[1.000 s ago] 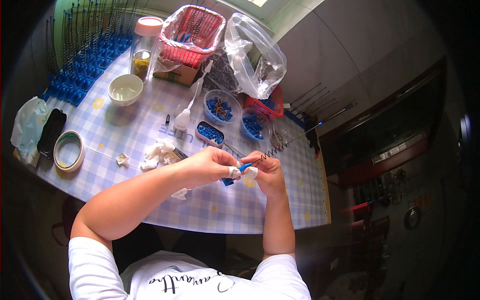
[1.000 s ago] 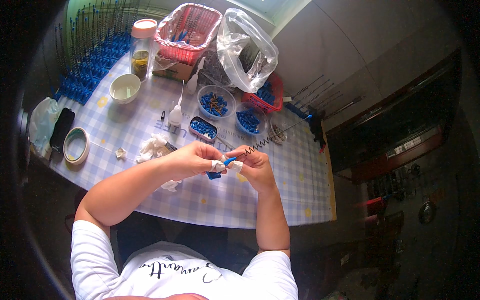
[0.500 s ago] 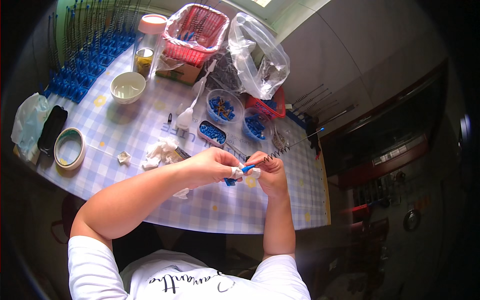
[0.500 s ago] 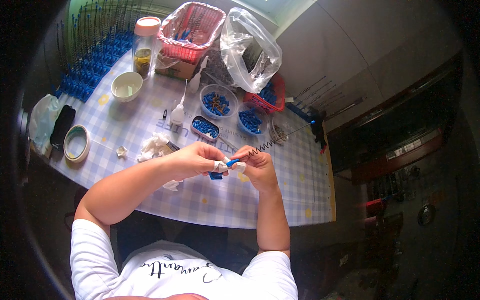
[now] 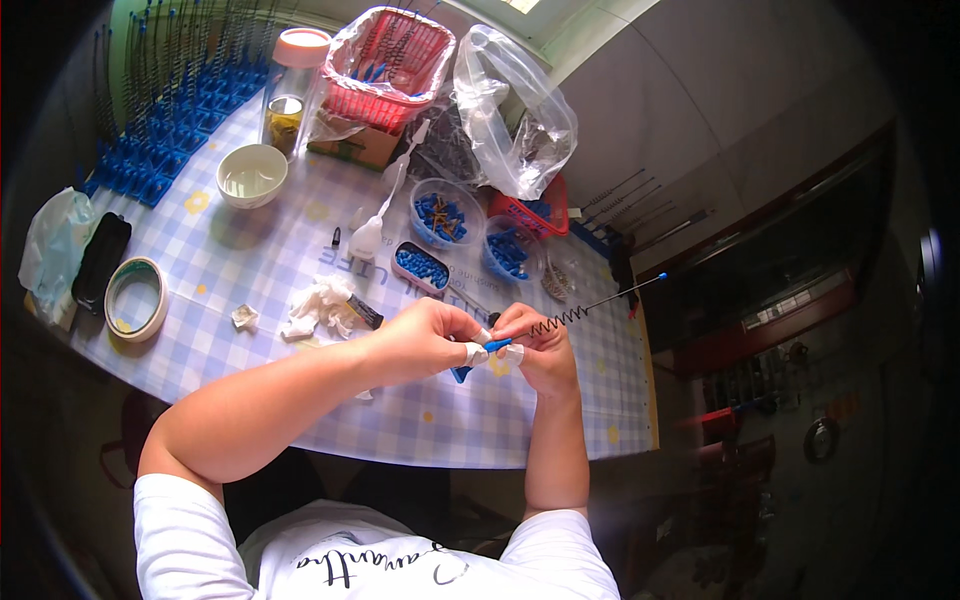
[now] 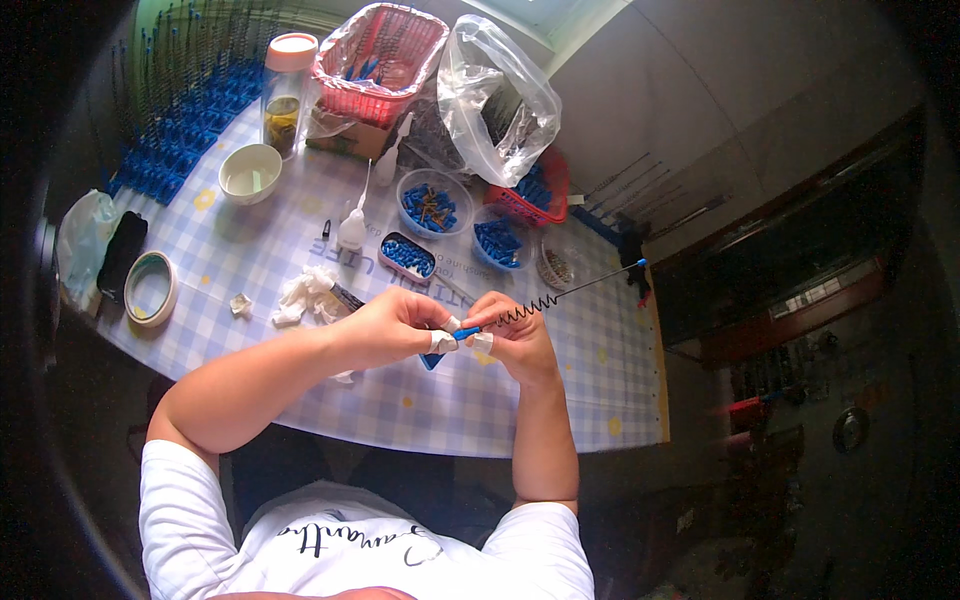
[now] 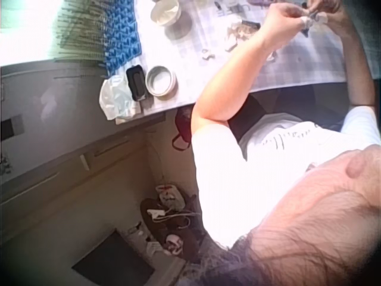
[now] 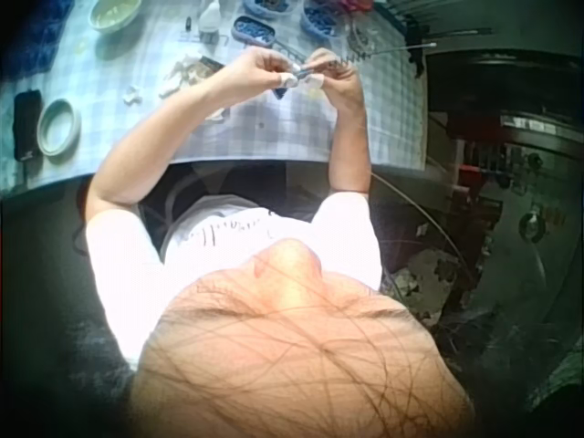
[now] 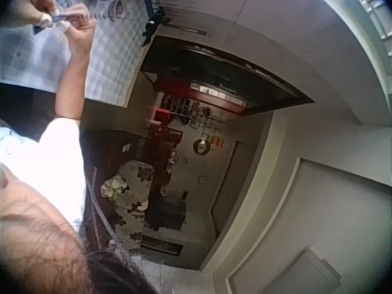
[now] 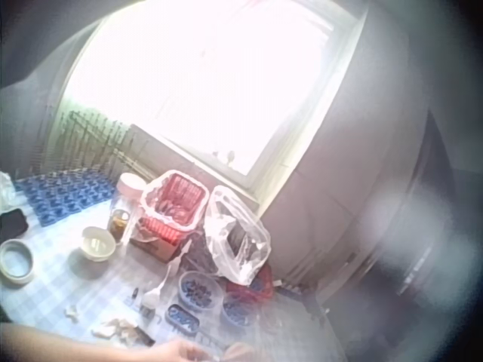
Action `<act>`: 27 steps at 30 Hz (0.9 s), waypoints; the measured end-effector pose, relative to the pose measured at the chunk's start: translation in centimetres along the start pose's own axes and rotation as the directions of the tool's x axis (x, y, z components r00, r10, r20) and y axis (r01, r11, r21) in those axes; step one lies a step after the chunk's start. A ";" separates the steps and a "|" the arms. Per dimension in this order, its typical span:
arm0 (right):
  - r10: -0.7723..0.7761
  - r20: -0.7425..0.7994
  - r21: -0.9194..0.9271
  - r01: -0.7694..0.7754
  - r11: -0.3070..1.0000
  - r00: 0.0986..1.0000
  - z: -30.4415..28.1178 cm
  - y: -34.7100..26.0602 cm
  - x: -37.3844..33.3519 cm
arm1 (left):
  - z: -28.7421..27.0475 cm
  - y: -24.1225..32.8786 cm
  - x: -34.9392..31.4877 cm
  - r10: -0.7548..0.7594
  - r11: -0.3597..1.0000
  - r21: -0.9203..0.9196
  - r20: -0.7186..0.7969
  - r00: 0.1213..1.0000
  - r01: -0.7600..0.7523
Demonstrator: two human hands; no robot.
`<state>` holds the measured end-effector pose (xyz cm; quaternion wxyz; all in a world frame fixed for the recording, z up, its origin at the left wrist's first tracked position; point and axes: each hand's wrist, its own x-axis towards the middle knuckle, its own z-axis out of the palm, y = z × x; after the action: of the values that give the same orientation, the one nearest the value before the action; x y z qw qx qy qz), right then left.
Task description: The person assembles small blue and white plastic components onto a metal rod at a workspace, using an adhesive bottle to secure the parts.
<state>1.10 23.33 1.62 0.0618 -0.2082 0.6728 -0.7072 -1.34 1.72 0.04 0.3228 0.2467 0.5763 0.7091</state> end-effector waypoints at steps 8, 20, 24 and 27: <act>-0.019 0.064 -0.066 0.023 0.998 0.998 0.1 -0.5 -0.1 | 0.3 0.2 -0.2 0.069 0.996 0.056 -0.055 0.996 -0.066; -0.008 0.031 -0.075 0.011 0.997 0.999 0.7 -0.8 -0.2 | -0.1 -0.6 0.1 0.087 0.995 -0.047 -0.008 0.996 -0.087; -0.023 0.003 -0.171 0.023 0.985 1.000 0.8 -0.8 -0.3 | -0.5 0.7 -0.1 -0.075 0.997 0.012 0.059 0.995 0.074; -0.030 0.000 -0.218 0.029 0.976 1.000 1.2 -1.2 -0.1 | -0.7 0.2 0.1 -0.058 0.998 -0.030 0.084 0.995 0.061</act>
<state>1.93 22.34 2.81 0.0269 -0.2224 0.7432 -0.6304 -1.91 1.32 0.12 0.3714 0.2536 0.5579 0.6974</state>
